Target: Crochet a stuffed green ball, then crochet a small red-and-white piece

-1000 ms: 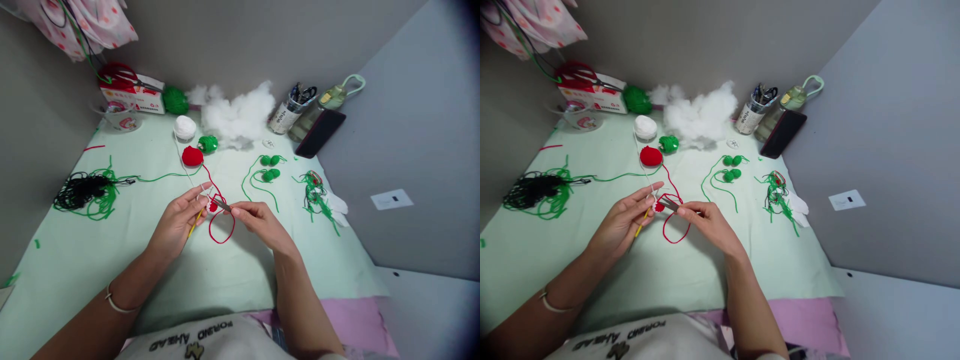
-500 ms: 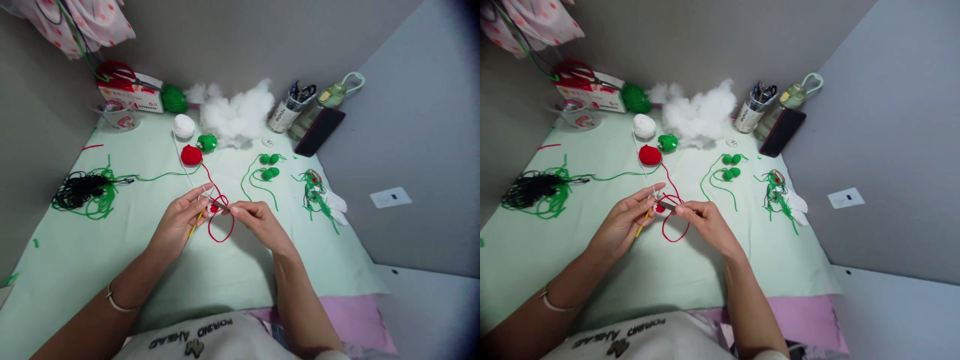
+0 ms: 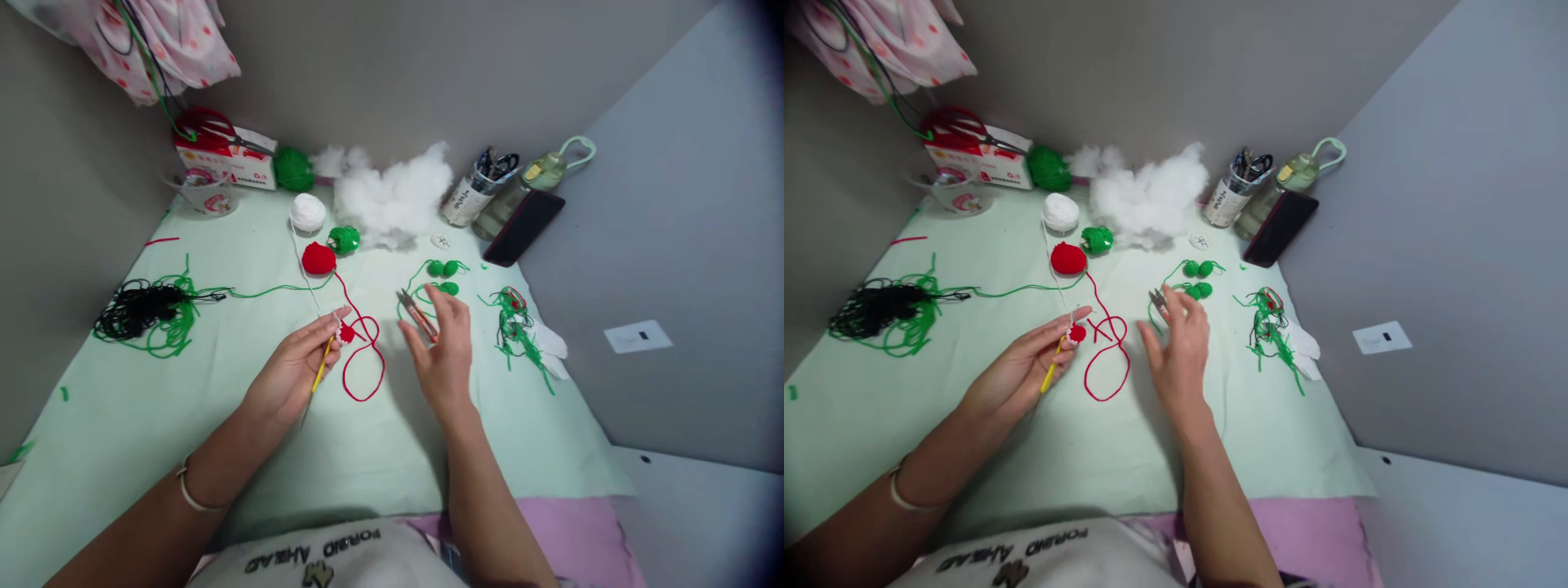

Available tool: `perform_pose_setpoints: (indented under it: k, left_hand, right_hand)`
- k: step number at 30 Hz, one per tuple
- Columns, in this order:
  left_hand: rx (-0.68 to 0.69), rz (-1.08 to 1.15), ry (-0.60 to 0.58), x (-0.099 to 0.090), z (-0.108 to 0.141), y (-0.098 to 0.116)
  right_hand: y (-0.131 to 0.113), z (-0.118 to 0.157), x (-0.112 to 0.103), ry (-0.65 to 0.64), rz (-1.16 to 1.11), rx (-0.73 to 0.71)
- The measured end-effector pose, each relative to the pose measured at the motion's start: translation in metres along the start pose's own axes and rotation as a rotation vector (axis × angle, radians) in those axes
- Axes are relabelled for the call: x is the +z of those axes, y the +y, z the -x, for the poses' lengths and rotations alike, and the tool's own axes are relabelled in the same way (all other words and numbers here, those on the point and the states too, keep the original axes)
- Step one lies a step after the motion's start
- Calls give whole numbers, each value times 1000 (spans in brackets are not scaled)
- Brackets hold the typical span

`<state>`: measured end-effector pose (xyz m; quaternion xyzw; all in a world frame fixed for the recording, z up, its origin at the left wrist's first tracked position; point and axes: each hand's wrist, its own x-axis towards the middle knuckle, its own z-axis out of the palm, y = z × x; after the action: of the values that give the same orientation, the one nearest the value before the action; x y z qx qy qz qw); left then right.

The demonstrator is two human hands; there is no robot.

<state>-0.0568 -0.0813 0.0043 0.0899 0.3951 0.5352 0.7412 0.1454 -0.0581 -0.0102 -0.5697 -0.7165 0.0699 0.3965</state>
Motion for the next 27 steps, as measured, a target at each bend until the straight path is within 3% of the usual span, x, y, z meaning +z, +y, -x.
perform_pose_setpoints:
  k: [5, 10, 14, 19, 27]
  left_hand:
    - [19, 46, 1, 1, -3, -10]
    - [17, 96, 70, 2, -1, -19]
    - [33, 55, -3, 5, 4, -23]
    - [102, 3, -81, 11, 11, -18]
    - [190, -158, -130, 13, 15, -12]
  right_hand:
    - [-36, 21, 17, -152, -4, -592]
    - [-49, 27, 25, -162, -1, -668]
    - [-48, 26, 20, -97, -150, -559]
    - [-53, 23, 10, -10, -445, -190]
    - [-47, 17, 7, -80, -766, 146]
